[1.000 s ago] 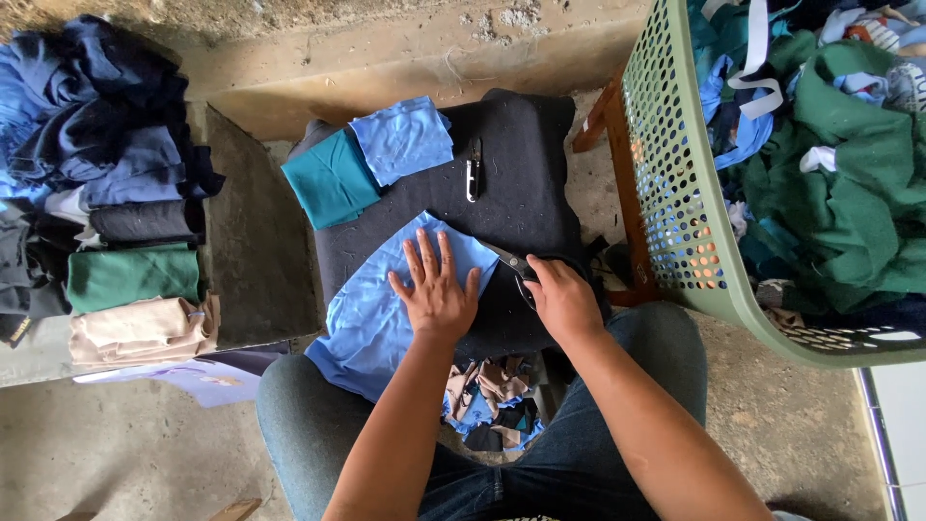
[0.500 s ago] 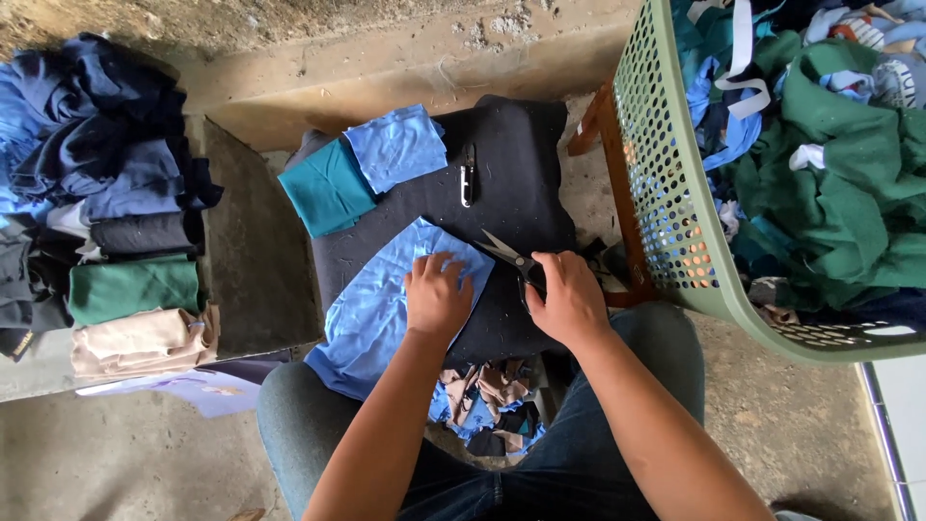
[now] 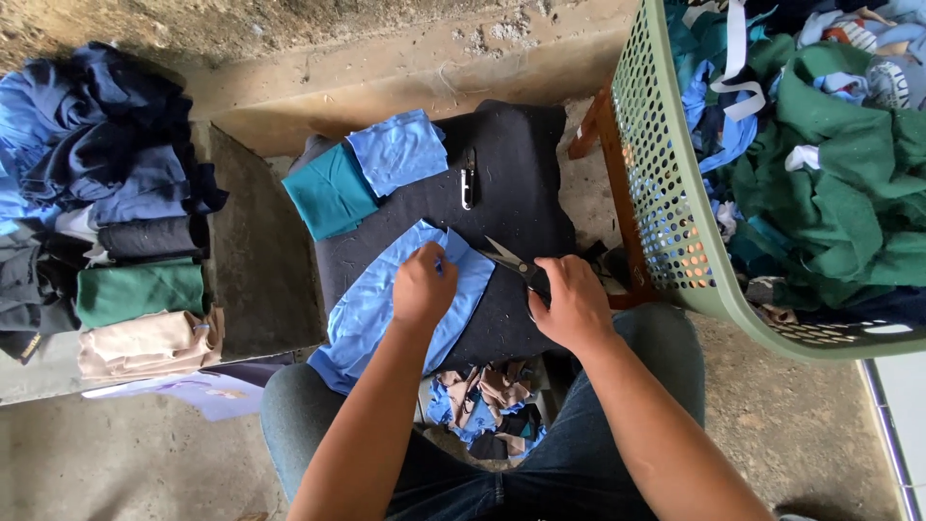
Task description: The person sits on the floor and uses scissors to cut a piece of light blue fabric into smaller pieces. They fold the fabric, cut it, and then fold the resulting pieces before placing them aside.
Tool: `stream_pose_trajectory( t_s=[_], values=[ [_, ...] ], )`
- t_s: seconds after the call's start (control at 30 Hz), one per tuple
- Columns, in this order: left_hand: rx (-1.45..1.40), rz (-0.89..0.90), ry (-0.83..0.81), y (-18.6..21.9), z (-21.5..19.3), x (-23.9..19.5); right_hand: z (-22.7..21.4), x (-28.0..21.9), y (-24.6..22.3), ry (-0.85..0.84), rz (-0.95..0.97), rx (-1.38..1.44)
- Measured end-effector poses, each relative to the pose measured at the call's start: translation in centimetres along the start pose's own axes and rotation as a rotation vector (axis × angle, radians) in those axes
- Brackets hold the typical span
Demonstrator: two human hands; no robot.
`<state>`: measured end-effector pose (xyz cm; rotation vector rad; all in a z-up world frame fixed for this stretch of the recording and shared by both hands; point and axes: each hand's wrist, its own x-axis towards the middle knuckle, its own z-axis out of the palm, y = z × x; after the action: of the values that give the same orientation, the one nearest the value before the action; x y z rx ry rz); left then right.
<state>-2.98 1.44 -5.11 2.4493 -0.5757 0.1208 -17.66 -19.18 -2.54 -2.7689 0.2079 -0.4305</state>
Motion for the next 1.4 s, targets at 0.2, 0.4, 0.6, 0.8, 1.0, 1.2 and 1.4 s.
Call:
stream_pose_trajectory(
  t_s=[0.2, 0.4, 0.6, 0.8, 1.0, 1.2, 1.4],
  values=[
    [0.064, 0.115, -0.008, 1.1, -2.1, 1.5, 1.2, 0.8, -1.2, -0.032, -0.025, -0.095],
    [0.043, 0.346, 0.038, 0.7, -0.6, 1.0, 2.0, 1.6, -2.3, -0.014, -0.036, -0.169],
    [0.055, 0.389, 0.019, 0.7, -1.1, 0.2, 2.9, 1.5, -1.9, -0.055, -0.041, -0.172],
    [0.133, 0.469, 0.072, -0.5, -0.8, 3.2, 0.1, 1.5, -1.8, -0.126, 0.043, -0.087],
    [0.103, 0.552, 0.027, 0.4, -1.4, 5.3, 0.2, 2.6, -2.5, -0.216, 0.017, -0.113],
    [0.081, 0.59, 0.021, 0.9, -0.8, 4.3, 1.5, 3.7, -2.8, -0.241, 0.031, -0.112],
    [0.122, 0.619, -0.018, -0.6, 0.2, 2.0, 2.4, 4.5, -3.8, -0.222, 0.05, -0.123]
  ],
)
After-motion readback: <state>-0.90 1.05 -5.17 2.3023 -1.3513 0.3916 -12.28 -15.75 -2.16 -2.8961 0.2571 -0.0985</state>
